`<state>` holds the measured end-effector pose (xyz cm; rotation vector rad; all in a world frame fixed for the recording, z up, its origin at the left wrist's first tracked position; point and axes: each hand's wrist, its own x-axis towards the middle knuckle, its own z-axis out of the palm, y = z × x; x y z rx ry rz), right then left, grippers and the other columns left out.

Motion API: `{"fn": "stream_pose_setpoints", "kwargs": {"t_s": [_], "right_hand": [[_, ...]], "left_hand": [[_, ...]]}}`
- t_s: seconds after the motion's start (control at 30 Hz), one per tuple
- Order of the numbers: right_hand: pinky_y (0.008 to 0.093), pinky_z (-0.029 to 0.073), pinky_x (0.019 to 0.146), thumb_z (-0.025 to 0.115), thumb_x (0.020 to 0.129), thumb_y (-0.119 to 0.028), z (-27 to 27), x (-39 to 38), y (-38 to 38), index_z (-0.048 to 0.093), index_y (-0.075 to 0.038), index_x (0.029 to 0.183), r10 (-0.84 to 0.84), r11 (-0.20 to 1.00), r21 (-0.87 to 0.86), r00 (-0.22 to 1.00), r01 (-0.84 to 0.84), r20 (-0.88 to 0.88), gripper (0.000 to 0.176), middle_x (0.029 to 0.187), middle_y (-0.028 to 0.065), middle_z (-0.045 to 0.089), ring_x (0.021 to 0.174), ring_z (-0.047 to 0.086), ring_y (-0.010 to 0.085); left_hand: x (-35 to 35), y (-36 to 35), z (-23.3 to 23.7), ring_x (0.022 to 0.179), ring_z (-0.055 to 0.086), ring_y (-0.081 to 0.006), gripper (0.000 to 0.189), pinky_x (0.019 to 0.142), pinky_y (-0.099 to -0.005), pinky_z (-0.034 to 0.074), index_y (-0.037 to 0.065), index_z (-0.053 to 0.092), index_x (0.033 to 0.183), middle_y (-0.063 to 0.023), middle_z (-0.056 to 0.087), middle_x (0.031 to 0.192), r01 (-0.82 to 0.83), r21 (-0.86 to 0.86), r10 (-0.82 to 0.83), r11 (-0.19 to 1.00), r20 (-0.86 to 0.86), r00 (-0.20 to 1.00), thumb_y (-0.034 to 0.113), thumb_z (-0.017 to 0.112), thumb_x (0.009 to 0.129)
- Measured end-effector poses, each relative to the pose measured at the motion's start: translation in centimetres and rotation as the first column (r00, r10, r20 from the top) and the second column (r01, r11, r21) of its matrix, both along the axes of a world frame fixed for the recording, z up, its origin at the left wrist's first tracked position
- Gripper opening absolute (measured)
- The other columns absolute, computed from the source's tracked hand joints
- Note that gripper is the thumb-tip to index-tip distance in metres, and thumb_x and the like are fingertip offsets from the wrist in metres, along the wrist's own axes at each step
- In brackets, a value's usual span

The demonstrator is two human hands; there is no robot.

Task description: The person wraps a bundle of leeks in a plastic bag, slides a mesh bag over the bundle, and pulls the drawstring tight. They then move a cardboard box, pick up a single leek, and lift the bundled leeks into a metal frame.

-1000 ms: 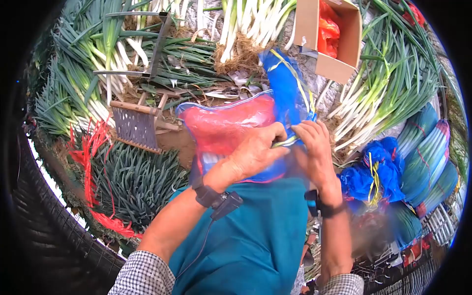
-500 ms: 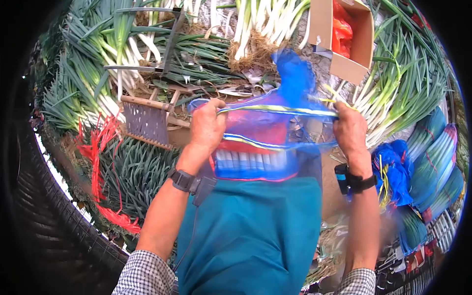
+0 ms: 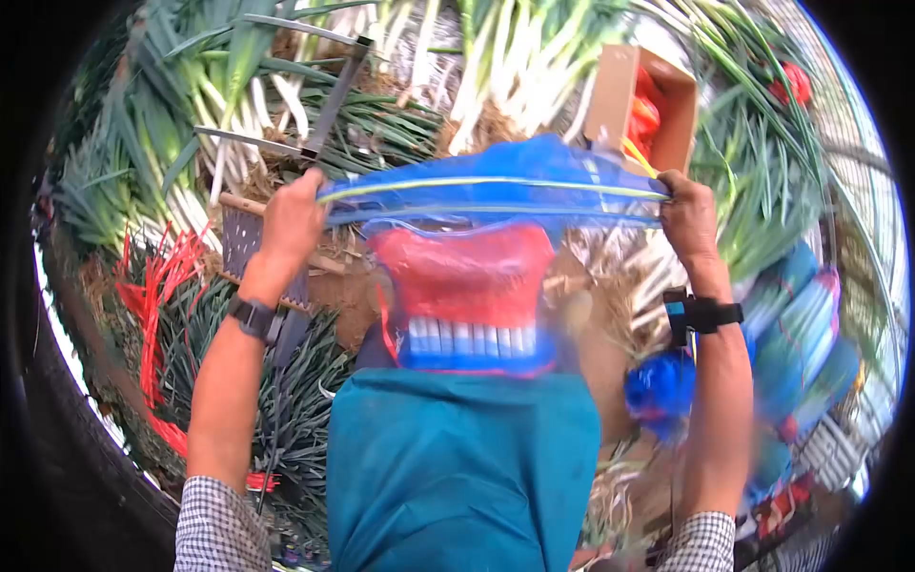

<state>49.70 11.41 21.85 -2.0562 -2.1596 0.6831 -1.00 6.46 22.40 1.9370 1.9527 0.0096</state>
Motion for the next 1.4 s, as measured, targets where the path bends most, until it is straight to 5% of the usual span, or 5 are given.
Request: {"fn": "stream_pose_setpoints", "kwargs": {"t_s": [0.17,0.33,0.77,1.03,1.4], "right_hand": [[0.0398,0.054,0.077,0.056,0.081,-0.002,-8.0,-2.5,2.1,0.072,-0.001,0.108,-0.103,0.984,-0.156,0.985,0.081,-0.136,0.031,0.097,0.0247,0.071,0.085,0.070,0.0338],[0.0277,0.049,0.068,0.068,0.089,-0.008,-7.3,-1.9,-5.0,0.072,0.001,0.108,-0.494,0.844,-0.454,0.746,0.287,-0.446,0.022,0.081,0.0019,0.067,0.074,0.058,0.0101],[0.0345,0.054,0.070,0.054,0.084,-0.004,-9.1,2.4,-3.6,0.074,0.000,0.107,-0.301,0.946,-0.213,0.903,0.243,-0.305,0.031,0.086,0.0190,0.073,0.071,0.068,0.0260],[0.0279,0.056,0.075,0.057,0.099,-0.006,0.7,-3.4,2.7,0.063,-0.004,0.119,-0.556,0.715,-0.622,-0.278,0.319,-0.783,0.022,0.093,0.0072,0.069,0.068,0.062,0.0155],[0.0307,0.050,0.072,0.073,0.086,-0.011,-19.8,-7.0,-3.9,0.072,0.001,0.102,-0.059,0.873,-0.478,0.951,-0.098,-0.303,0.020,0.083,0.0032,0.069,0.078,0.061,0.0142]], "left_hand": [[-3.6,-5.2,-1.1,0.079,0.070,-0.0355,0.014,0.068,-0.0466,0.053,0.000,0.060,0.100,-0.0183,0.068,0.080,-0.239,0.212,0.186,0.948,0.241,0.952,0.005,0.059,0.086],[1.7,-5.2,2.5,0.053,0.053,-0.0061,0.018,0.045,-0.0224,0.041,0.008,0.060,0.115,-0.0047,0.066,0.077,-0.175,-0.847,0.734,0.502,0.524,-0.433,0.018,0.062,0.100],[-0.3,-5.0,2.7,0.045,0.044,-0.0052,0.020,0.045,-0.0256,0.040,0.004,0.058,0.120,-0.0065,0.067,0.092,-0.304,-0.773,0.715,0.556,0.632,-0.298,0.007,0.053,0.101],[-1.1,-0.4,4.4,0.096,0.070,-0.0254,0.021,0.094,-0.0462,0.057,0.003,0.065,0.112,-0.0102,0.072,0.103,-0.231,-0.526,0.474,0.819,0.846,-0.244,0.018,0.053,0.103],[-2.4,-8.8,-22.2,0.085,0.053,-0.0089,0.045,0.074,-0.0293,0.044,0.005,0.072,0.106,0.0002,0.066,0.094,-0.384,-0.796,0.881,0.468,0.390,0.266,0.047,0.060,0.098]]}}
